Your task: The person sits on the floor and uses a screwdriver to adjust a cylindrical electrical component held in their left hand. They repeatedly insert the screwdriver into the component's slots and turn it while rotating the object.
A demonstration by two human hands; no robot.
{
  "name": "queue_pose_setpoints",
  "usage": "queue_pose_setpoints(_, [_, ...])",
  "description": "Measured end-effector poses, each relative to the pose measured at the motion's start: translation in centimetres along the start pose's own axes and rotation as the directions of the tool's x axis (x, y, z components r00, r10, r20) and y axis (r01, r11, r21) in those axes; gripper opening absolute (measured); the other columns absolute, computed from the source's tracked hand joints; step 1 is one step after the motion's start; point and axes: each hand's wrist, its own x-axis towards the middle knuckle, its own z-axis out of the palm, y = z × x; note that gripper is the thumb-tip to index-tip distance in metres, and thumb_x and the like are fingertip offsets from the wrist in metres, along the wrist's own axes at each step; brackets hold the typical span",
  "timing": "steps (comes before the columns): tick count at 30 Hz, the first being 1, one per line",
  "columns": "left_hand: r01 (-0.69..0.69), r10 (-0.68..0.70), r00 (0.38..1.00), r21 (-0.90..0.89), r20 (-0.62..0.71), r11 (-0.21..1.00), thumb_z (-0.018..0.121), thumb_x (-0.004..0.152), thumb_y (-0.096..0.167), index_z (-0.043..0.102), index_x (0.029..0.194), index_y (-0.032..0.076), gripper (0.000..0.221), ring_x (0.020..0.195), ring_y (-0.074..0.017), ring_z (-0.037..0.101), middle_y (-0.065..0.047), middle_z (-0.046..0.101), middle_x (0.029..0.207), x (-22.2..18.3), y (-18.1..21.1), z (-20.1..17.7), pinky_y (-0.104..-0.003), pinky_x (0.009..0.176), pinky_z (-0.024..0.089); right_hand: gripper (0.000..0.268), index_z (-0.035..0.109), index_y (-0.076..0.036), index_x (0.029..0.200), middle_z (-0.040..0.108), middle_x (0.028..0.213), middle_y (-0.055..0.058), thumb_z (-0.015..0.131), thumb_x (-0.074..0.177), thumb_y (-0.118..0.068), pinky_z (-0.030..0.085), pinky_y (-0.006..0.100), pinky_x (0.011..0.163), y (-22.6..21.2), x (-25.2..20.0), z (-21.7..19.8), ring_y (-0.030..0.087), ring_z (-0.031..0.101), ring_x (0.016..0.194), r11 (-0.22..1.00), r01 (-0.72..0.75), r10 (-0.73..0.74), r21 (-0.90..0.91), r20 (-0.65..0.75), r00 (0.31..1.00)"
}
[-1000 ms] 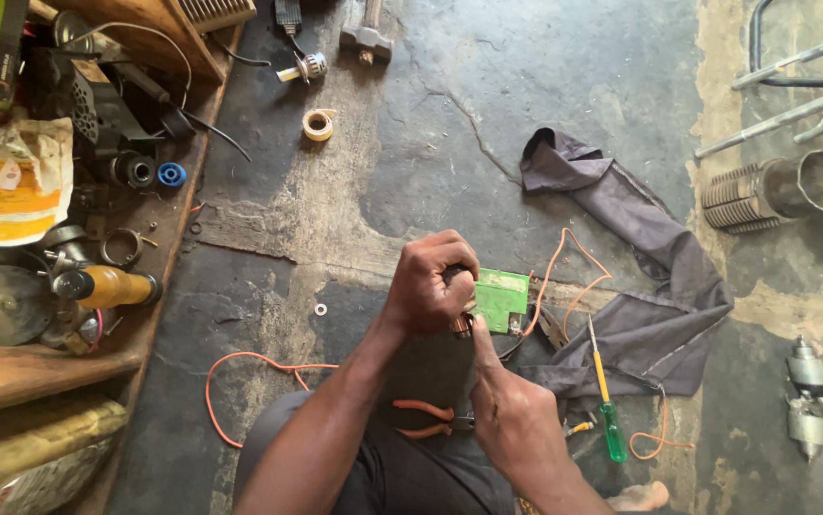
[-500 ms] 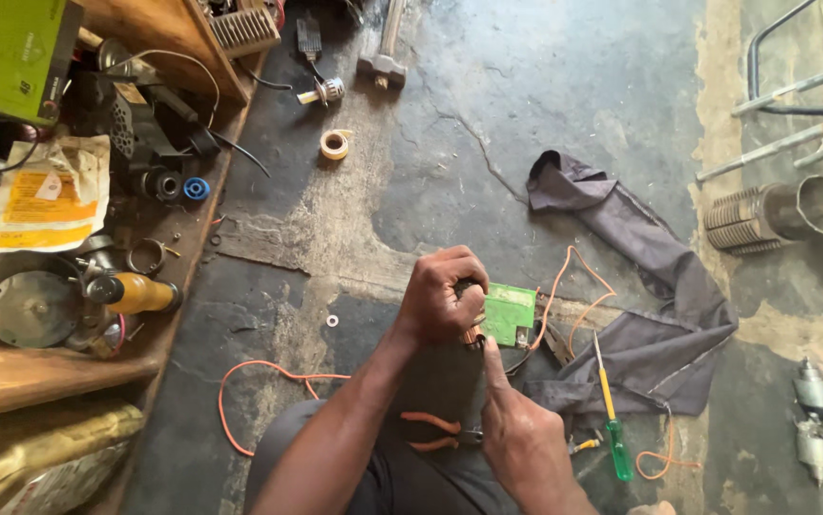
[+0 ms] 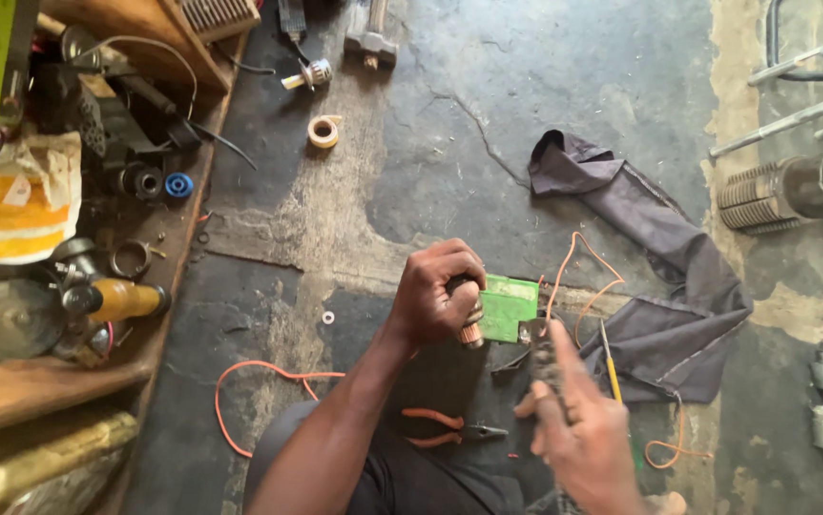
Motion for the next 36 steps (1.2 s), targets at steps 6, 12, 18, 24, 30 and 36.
queue_pose_setpoints(6, [0.026, -0.026, 0.999, -0.014, 0.033, 1.000, 0.056, 0.076, 0.008, 0.066, 0.080, 0.003, 0.012, 0.080, -0.0248, 0.067, -0.010, 0.068, 0.085, 0.1, -0.6, 0.0, -0.035, 0.077, 0.055, 0.072, 0.031, -0.014, 0.160, 0.076, 0.072, 0.010, 0.052, 0.091, -0.008, 0.049, 0.025, 0.041, 0.3, 2.0, -1.3, 0.010, 0.058, 0.042, 0.974, -0.001, -0.017, 0.226, 0.080, 0.997])
queue_pose_setpoints(12, [-0.016, 0.015, 0.999, 0.031, 0.031, 0.999, 0.056, 0.079, 0.010, 0.066, 0.082, 0.003, 0.013, 0.086, -0.0267, 0.066, -0.011, 0.069, 0.087, 0.7, 0.0, -0.3, -0.036, 0.084, 0.055, 0.076, 0.036, -0.019, 0.164, 0.076, 0.071, 0.014, 0.054, 0.091, -0.009, 0.049, 0.029, 0.042, 0.5, 2.3, -1.2, 0.014, 0.058, 0.043, 0.962, -0.125, 0.110, 0.241, 0.077, 0.991])
queue_pose_setpoints(18, [-0.003, -0.001, 0.997, 0.045, 0.072, 0.999, 0.053, 0.078, 0.013, 0.068, 0.086, 0.004, 0.019, 0.087, -0.0280, 0.067, -0.011, 0.070, 0.088, 0.7, -0.1, -0.3, -0.037, 0.086, 0.055, 0.077, 0.039, -0.020, 0.161, 0.077, 0.064, 0.010, 0.055, 0.088, -0.005, 0.053, 0.029, 0.042, 0.7, 1.5, -0.2, 0.012, 0.058, 0.040, 0.995, -0.016, 0.007, 0.101, 0.087, 0.996])
queue_pose_setpoints(24, [-0.049, 0.031, 0.979, 0.084, 0.201, 0.995, 0.051, 0.077, 0.017, 0.068, 0.093, 0.003, 0.027, 0.090, -0.0323, 0.066, -0.014, 0.069, 0.096, 1.0, 0.2, -1.2, -0.041, 0.090, 0.052, 0.075, 0.039, -0.017, 0.158, 0.078, 0.065, 0.003, 0.057, 0.086, -0.005, 0.057, 0.027, 0.044, 0.6, 1.3, 0.7, 0.010, 0.064, 0.038, 0.983, 0.178, -0.171, -0.042, 0.134, 0.976])
queue_pose_setpoints(30, [-0.002, -0.022, 0.983, 0.133, 0.180, 0.991, 0.051, 0.077, 0.017, 0.066, 0.082, 0.004, 0.021, 0.081, -0.0313, 0.066, -0.013, 0.067, 0.083, 0.7, -0.1, -0.9, -0.040, 0.083, 0.053, 0.069, 0.045, -0.007, 0.150, 0.068, 0.060, 0.012, 0.066, 0.084, -0.005, 0.055, 0.035, 0.049, 1.3, 1.2, 1.5, 0.020, 0.068, 0.042, 0.911, 0.370, -0.345, -0.183, 0.155, 0.926])
queue_pose_setpoints(36, [-0.021, 0.000, 0.990, 0.151, 0.140, 0.988, 0.052, 0.077, 0.012, 0.066, 0.081, 0.004, 0.017, 0.081, -0.0321, 0.065, -0.012, 0.066, 0.082, 0.6, 0.1, -0.6, -0.041, 0.082, 0.052, 0.068, 0.044, -0.002, 0.149, 0.074, 0.096, 0.025, 0.064, 0.084, -0.002, 0.057, 0.040, 0.058, 1.6, 1.2, 2.2, 0.036, 0.073, 0.063, 0.794, 0.592, -0.576, -0.136, 0.140, 0.805])
